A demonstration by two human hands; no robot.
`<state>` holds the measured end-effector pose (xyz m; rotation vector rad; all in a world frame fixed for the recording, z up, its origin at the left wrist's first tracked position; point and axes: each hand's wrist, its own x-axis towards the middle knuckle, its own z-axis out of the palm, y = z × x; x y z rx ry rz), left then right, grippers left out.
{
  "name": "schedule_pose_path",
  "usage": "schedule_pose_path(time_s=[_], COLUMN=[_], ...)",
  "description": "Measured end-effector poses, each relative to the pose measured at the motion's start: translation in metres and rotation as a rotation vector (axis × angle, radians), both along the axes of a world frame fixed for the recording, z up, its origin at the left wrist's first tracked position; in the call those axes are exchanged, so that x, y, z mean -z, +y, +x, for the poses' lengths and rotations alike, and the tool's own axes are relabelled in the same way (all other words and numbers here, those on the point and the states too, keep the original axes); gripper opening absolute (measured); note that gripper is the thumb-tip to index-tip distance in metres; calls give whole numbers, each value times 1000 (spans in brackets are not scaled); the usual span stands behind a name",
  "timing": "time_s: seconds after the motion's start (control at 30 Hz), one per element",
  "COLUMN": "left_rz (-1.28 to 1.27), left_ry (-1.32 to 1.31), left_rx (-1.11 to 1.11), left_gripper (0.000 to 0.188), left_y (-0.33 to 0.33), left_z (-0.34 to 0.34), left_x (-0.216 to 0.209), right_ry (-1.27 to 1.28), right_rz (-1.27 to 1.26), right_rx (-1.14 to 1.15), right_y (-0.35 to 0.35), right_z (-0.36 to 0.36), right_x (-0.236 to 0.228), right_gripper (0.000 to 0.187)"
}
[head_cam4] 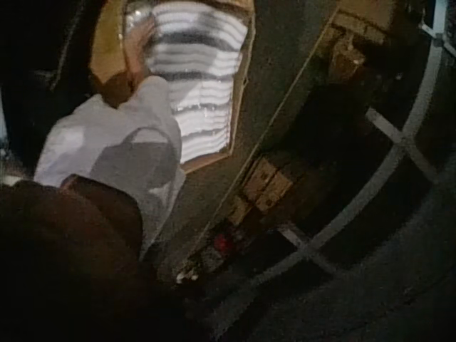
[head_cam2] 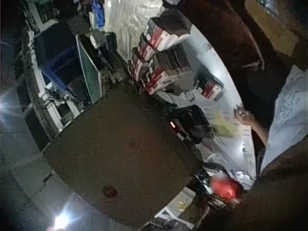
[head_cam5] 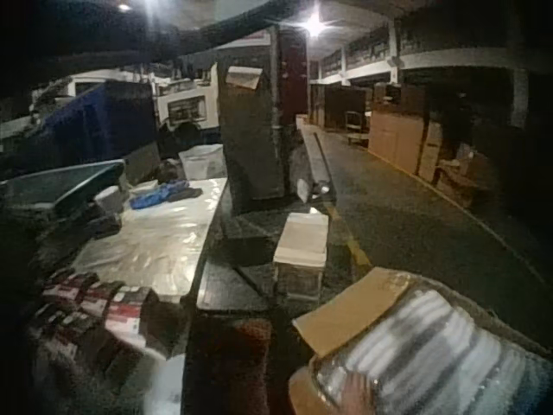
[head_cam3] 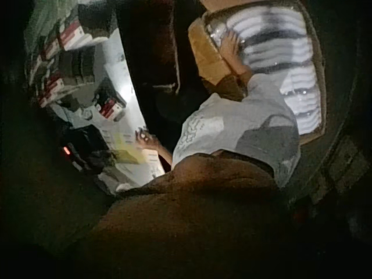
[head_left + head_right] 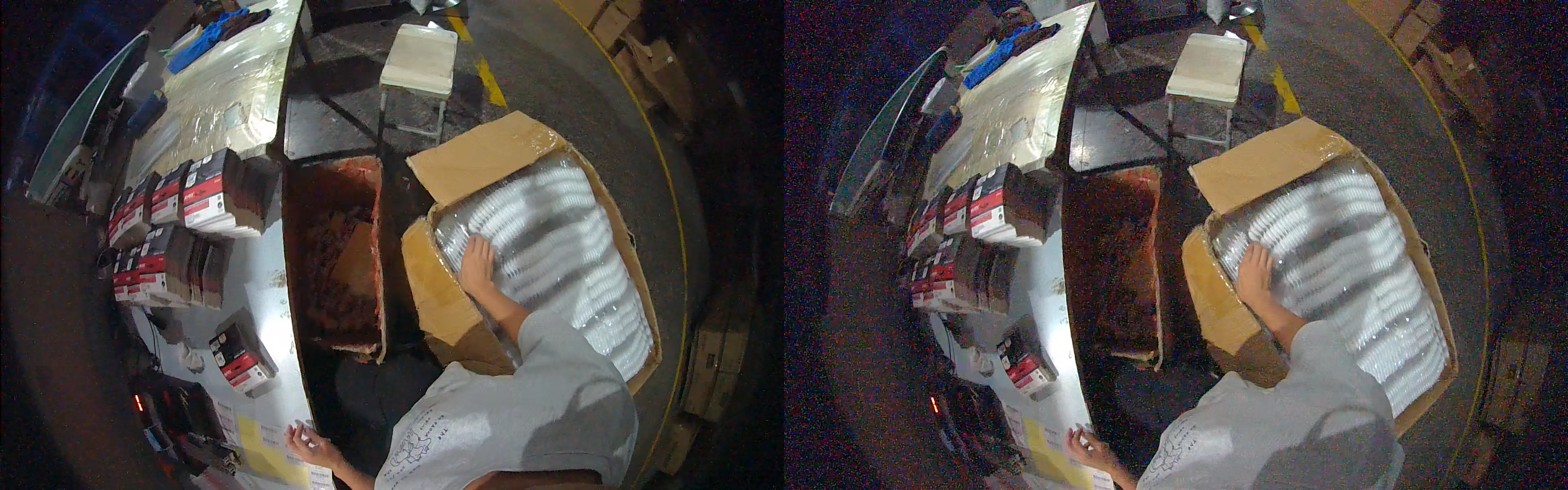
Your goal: The person opens a large cardboard box containing bubble-wrapped plastic mixing palettes. They remove several palettes, unwrap them, and apply printed labels to each one using a label printer at a workbench. The labeled palettes are placed on the table.
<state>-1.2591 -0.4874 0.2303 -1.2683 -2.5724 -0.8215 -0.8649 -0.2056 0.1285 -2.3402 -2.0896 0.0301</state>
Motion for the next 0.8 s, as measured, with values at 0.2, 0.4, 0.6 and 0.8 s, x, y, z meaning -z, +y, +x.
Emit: schedule_pose_path(time_s=[0.2, 0.4, 0.6, 0.8], left_rz=[22, 224, 329, 128], left_ry=[-66, -205, -853, -1278], left_rx=[104, 173, 373, 862], left_gripper=[8, 10, 60, 119], left_y=[6, -3, 22, 63], left_z=[16, -2, 17, 51], left_x=[-10, -34, -72, -66], right_ry=[201, 252, 617, 1262], right_rz=[-213, -39, 272, -49], right_rx=[307, 407, 95, -570], right_y=[26, -7, -66, -152], right_z=[-1, -8, -34, -168], right_x=[4, -65, -178, -196], right_gripper=[94, 102, 107, 100])
